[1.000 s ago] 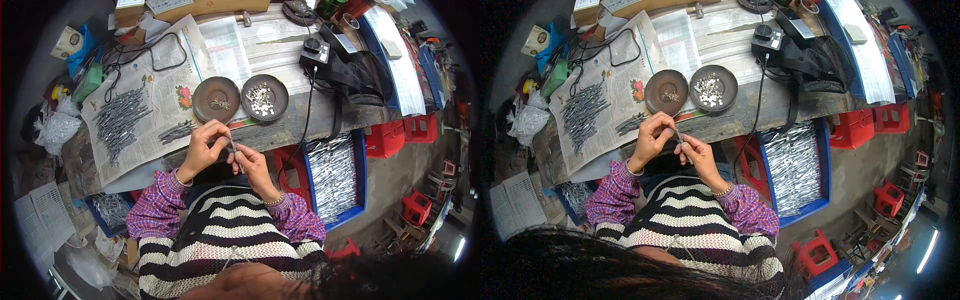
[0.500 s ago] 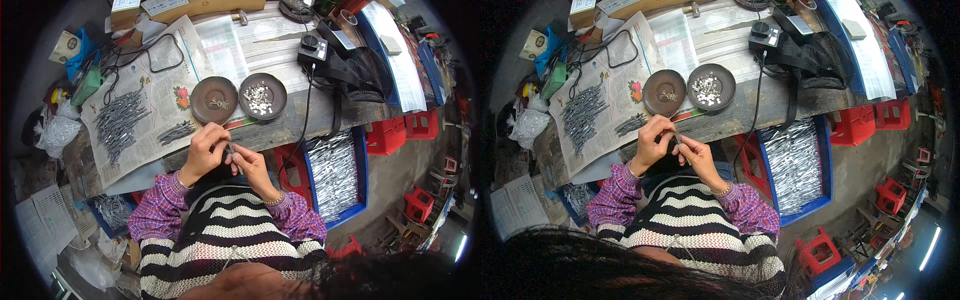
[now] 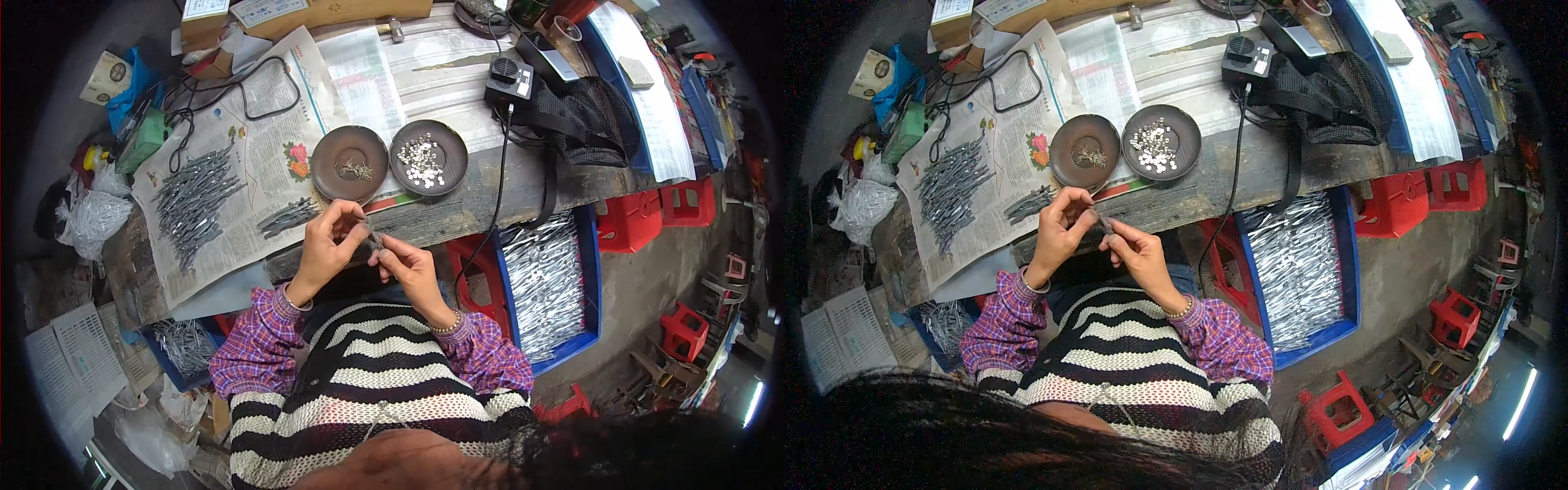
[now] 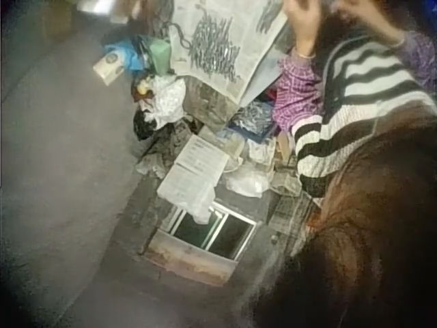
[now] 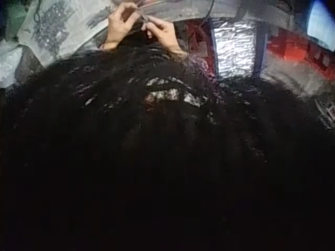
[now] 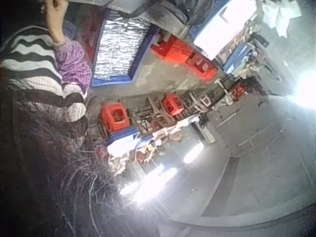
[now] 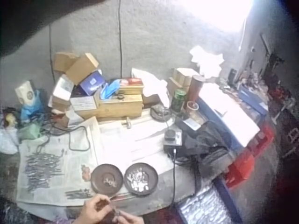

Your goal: Assembling small metal hardware components by hand at a workbench.

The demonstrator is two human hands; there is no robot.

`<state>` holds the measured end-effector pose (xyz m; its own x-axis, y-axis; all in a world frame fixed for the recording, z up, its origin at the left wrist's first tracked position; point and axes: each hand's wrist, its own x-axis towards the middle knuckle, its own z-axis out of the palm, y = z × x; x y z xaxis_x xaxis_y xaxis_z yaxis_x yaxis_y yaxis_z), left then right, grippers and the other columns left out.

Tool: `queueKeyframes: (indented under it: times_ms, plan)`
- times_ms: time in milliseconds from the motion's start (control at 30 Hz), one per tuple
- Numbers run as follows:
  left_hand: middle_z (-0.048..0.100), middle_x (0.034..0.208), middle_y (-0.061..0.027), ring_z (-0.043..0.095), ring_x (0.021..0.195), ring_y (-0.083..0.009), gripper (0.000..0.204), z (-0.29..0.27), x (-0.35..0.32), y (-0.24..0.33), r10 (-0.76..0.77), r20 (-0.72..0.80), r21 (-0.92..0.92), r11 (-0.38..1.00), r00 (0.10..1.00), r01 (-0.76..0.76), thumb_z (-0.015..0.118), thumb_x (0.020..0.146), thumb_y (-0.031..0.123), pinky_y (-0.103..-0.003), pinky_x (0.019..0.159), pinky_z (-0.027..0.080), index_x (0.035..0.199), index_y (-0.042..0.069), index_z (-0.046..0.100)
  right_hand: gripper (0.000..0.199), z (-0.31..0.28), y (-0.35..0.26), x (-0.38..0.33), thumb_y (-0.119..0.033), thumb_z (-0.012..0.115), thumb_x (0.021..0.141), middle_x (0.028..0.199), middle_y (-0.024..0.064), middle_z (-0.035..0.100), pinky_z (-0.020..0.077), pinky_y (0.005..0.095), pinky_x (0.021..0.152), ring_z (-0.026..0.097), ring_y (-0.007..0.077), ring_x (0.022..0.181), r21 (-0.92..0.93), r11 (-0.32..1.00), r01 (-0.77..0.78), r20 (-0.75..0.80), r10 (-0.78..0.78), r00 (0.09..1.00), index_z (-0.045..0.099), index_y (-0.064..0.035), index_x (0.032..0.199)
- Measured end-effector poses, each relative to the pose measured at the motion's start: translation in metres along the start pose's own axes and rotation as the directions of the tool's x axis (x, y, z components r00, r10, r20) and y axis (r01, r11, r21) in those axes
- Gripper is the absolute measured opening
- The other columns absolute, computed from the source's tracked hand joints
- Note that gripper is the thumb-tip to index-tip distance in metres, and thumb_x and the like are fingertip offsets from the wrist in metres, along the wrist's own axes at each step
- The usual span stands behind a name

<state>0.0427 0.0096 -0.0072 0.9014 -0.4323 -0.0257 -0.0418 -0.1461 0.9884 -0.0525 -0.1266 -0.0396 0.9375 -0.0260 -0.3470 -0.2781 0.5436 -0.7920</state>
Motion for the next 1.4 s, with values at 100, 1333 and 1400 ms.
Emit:
queueKeyframes:
  times_ms: [100,1333,1400]
  plan:
    - [0.055,0.072,0.0015,0.052,0.063,-0.0023,0.01,-0.005,0.001,0.002,-0.08,0.053,-0.025,0.996,0.995,0.081,0.061,0.084,0.006,-0.018,0.056,0.042,0.091,0.0,0.057,0.034,0.0,-0.002,-0.001,-0.01,0.055,0.09,0.082,0.0003,0.063,0.0425,0.0168,0.057,0.049,0.0031,0.062,-0.016,1.0,0.01,-0.007,-0.01,1.0,0.054,0.0011,0.122]
    - [0.054,0.077,0.0024,0.046,0.063,-0.0018,0.016,-0.017,-0.011,0.013,-0.254,0.17,-0.334,0.894,0.952,0.298,0.059,0.083,0.003,-0.016,0.055,0.036,0.099,0.003,0.056,0.012,-0.041,-0.067,0.034,0.001,0.068,0.072,0.085,0.0074,0.063,0.047,0.0242,0.061,0.059,0.0141,0.069,-0.698,0.603,0.386,-0.017,-0.553,0.833,0.065,0.0015,0.084]
    - [0.054,0.078,0.0021,0.045,0.063,-0.0019,0.018,-0.015,-0.012,0.015,-0.246,0.186,-0.349,0.888,0.951,0.298,0.06,0.083,0.002,-0.016,0.055,0.036,0.101,0.003,0.057,0.009,-0.026,-0.056,0.026,-0.001,0.069,0.073,0.08,0.0053,0.064,0.0473,0.0236,0.066,0.059,0.0105,0.073,-0.52,0.791,0.322,-0.047,-0.403,0.914,0.067,0.0017,0.081]
